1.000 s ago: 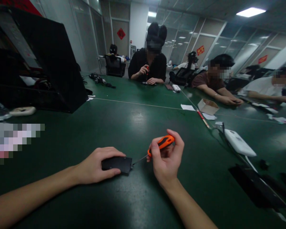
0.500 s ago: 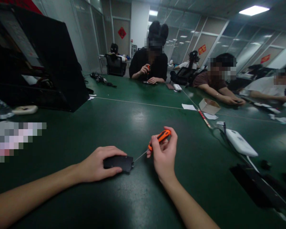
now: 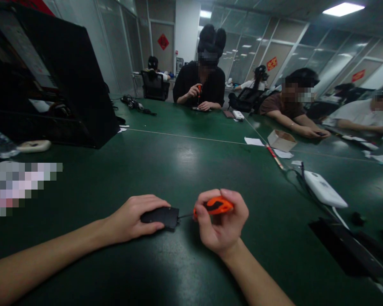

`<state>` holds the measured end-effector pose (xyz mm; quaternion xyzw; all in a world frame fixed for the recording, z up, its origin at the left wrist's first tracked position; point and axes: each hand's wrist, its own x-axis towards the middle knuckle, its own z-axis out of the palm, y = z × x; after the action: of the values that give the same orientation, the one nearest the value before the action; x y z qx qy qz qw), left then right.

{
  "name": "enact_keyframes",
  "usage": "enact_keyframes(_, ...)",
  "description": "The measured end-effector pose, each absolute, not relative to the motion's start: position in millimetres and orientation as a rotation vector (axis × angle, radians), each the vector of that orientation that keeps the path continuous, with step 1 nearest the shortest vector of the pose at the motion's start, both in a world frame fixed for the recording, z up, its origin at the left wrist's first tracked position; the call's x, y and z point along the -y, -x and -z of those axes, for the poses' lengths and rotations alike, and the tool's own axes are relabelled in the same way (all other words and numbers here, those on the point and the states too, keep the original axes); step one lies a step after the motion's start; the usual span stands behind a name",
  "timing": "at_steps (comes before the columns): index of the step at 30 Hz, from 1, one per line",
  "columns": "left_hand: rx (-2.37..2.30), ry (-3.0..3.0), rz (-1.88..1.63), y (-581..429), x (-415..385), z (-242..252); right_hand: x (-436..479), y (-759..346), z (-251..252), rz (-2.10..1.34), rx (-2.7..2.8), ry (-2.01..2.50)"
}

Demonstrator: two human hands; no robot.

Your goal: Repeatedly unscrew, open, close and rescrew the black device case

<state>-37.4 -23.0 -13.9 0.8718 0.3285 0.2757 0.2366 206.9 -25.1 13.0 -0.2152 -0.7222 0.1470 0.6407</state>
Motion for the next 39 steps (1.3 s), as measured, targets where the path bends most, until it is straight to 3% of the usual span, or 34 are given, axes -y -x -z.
enact_keyframes(4,-0.911,-2.389,-0.768,37.1,23.0,14.2,32.0,-205.3,-12.5,-0.226,1.731,0.434)
enact_keyframes(12,-0.917,-2.413,-0.771,36.8,22.6,14.9,3.2,-192.1,4.3,-1.047,0.983,0.958)
enact_keyframes(17,-0.923,-2.416,-0.760,37.0,23.0,13.6,-8.7,-193.4,15.7,-1.165,0.888,0.995)
enact_keyframes(20,-0.920,-2.431,-0.752,37.0,22.3,13.4,5.4,-195.1,2.0,-0.999,1.048,0.901)
enact_keyframes(26,-0.931,-2.433,-0.732,37.0,22.0,11.9,36.9,-203.1,-19.0,-0.309,1.751,0.470)
enact_keyframes(33,-0.979,-2.458,-0.782,34.6,27.5,11.6,47.1,-206.5,-34.5,-0.249,1.819,0.604)
enact_keyframes(39,-1.031,-2.401,-0.843,30.3,27.4,16.0,64.1,-246.1,-60.7,0.211,2.139,0.897)
